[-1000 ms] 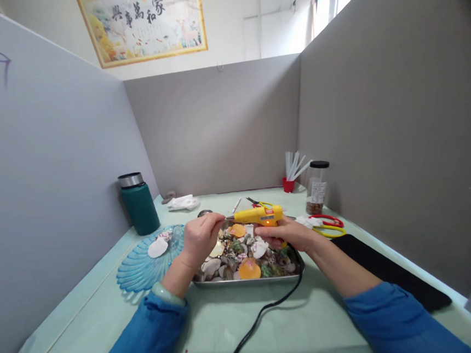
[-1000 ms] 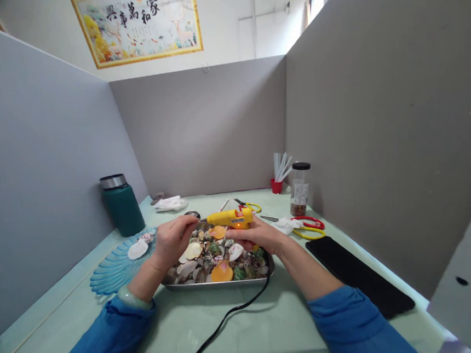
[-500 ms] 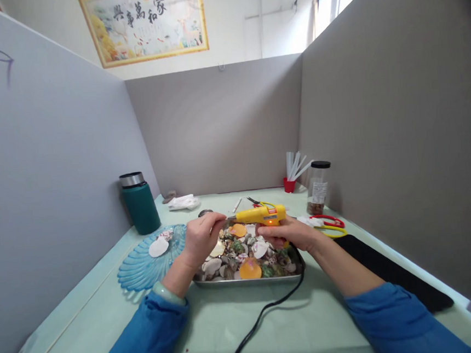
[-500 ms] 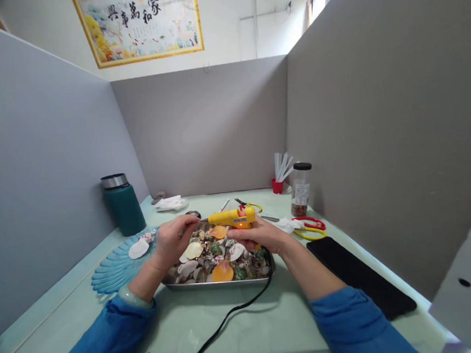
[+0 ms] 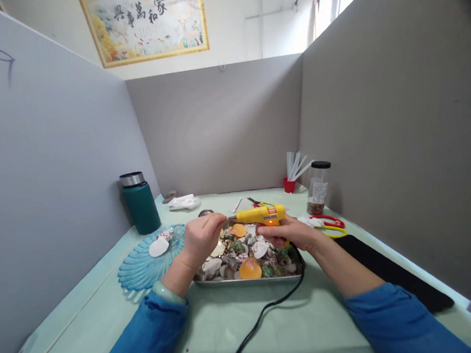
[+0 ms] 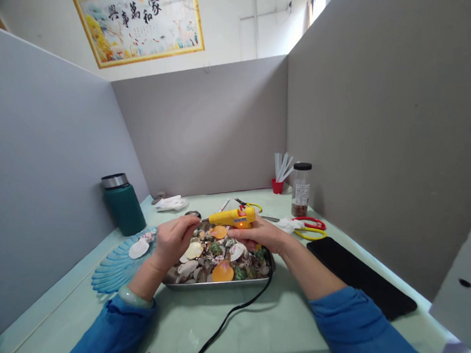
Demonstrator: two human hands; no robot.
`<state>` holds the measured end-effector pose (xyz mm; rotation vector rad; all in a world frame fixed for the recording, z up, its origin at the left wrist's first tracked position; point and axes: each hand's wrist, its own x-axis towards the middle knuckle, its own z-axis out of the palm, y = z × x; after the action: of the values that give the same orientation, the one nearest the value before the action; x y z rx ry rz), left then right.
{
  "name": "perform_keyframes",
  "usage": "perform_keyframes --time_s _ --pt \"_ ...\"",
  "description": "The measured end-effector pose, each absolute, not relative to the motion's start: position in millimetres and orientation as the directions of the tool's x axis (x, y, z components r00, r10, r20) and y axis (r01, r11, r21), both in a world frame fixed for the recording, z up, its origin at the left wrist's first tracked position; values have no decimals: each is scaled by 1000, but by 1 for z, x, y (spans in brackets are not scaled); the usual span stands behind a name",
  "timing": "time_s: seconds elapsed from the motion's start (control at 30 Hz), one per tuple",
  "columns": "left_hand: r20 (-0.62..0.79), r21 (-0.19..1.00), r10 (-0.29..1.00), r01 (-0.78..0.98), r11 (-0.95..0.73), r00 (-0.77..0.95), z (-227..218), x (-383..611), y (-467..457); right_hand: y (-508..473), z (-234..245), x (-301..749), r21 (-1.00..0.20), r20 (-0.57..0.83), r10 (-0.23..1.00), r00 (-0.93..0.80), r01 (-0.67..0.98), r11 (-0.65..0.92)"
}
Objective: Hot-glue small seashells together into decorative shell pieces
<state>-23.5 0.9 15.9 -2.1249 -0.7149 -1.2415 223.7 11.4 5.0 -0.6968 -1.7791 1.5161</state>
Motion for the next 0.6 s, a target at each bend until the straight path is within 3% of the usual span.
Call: perform_keyframes --time_s 0.3,0.6 --pt "896 -208 156 706 -677 415 16 -24 0 10 8 226 -983 158 728 -667 -40 177" --pt "897 -231 138 714 -661 419 15 -26 2 12 9 225 -975 205 779 -593 -50 218"
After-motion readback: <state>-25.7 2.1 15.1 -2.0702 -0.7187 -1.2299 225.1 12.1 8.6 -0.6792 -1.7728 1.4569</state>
